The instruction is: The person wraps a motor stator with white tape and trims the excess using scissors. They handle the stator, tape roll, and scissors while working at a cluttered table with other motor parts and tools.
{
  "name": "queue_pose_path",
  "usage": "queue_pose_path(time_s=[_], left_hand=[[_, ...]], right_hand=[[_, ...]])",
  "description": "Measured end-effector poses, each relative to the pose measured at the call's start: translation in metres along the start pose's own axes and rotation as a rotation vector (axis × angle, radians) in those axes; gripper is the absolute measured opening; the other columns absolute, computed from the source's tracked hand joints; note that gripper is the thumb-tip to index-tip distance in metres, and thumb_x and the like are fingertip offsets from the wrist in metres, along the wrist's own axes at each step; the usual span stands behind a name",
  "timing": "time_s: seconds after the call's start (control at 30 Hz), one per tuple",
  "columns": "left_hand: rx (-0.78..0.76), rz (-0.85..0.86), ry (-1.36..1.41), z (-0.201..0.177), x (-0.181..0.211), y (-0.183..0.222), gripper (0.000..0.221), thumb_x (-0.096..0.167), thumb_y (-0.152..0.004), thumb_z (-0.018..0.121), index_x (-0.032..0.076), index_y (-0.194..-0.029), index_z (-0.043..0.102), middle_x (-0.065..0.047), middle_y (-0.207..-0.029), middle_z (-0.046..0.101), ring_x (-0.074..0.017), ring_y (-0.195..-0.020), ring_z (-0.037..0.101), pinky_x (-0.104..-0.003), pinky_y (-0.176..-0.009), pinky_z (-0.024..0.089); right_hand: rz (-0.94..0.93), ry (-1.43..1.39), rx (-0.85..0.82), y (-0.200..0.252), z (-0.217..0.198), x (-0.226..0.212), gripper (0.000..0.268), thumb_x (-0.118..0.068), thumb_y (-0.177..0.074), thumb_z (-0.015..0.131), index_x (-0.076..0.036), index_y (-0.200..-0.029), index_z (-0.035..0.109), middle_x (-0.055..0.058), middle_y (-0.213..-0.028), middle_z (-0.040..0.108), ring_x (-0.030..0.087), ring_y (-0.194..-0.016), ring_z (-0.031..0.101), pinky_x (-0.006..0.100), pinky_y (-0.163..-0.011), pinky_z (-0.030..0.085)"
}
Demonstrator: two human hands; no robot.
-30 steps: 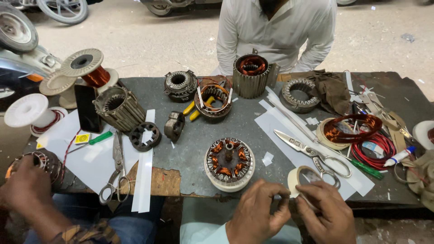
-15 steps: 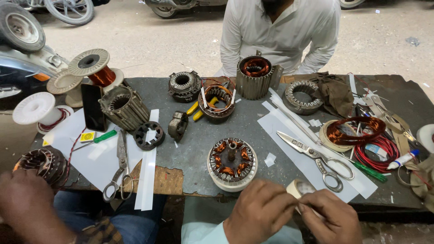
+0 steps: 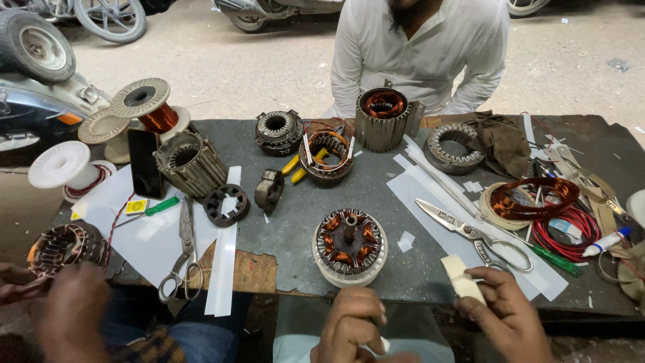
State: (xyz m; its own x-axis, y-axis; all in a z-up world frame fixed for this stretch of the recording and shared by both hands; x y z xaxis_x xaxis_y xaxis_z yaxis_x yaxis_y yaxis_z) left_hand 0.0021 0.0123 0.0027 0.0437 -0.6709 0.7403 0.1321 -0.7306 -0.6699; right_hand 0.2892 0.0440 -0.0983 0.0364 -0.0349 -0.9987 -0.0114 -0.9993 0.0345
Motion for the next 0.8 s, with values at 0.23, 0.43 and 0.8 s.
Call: queue_pose_path(time_s=[0.23, 0.43, 0.8], left_hand=[[-0.382, 0.092, -0.104, -0.021, -0.009, 0.002, 0.005, 0.002, -0.091, 0.078, 0.006, -0.09, 0.076, -0.008, -0.085, 0.074, -0.0199, -0.081, 0.079, -0.033, -0.069, 0.065], [-0.501, 0.119, 0.006, -0.031, -0.009, 0.002, 0.019, 0.014, -0.106, 0.066, -0.002, -0.109, 0.076, -0.014, -0.105, 0.076, -0.0278, -0.099, 0.08, -0.038, -0.086, 0.068], [-0.596, -0.105, -0.041, 0.007, -0.049, 0.051, 0.024, 0.021, -0.099, 0.081, 0.002, -0.089, 0.07, -0.011, -0.082, 0.068, -0.0246, -0.076, 0.071, -0.04, -0.071, 0.057]], right_hand=[[0.152, -0.018, -0.056, -0.002, 0.027, -0.021, 0.049, 0.0, -0.09, 0.059, 0.002, -0.138, 0.049, 0.024, -0.107, 0.076, 0.024, -0.1, 0.074, 0.037, -0.087, 0.058], [0.215, 0.022, 0.007, -0.003, 0.028, -0.026, 0.051, 0.0, -0.09, 0.059, 0.0, -0.14, 0.049, 0.026, -0.108, 0.077, 0.026, -0.101, 0.074, 0.039, -0.089, 0.058], [0.141, 0.071, 0.052, -0.003, 0.037, -0.047, 0.062, 0.006, -0.088, 0.058, 0.0, -0.148, 0.043, 0.024, -0.11, 0.078, 0.021, -0.107, 0.074, 0.033, -0.092, 0.056]])
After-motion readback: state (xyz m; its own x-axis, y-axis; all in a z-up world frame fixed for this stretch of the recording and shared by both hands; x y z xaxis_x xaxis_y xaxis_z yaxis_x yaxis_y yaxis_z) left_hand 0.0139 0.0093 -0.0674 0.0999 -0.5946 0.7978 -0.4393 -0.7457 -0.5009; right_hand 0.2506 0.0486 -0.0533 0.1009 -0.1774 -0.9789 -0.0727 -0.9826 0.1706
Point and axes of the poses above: each hand's wrist, its own y-axis away from the middle knuckle, its own z-axis out of the palm, x = y × z, the point moved 2 cm from there along -y, towards the middle knuckle
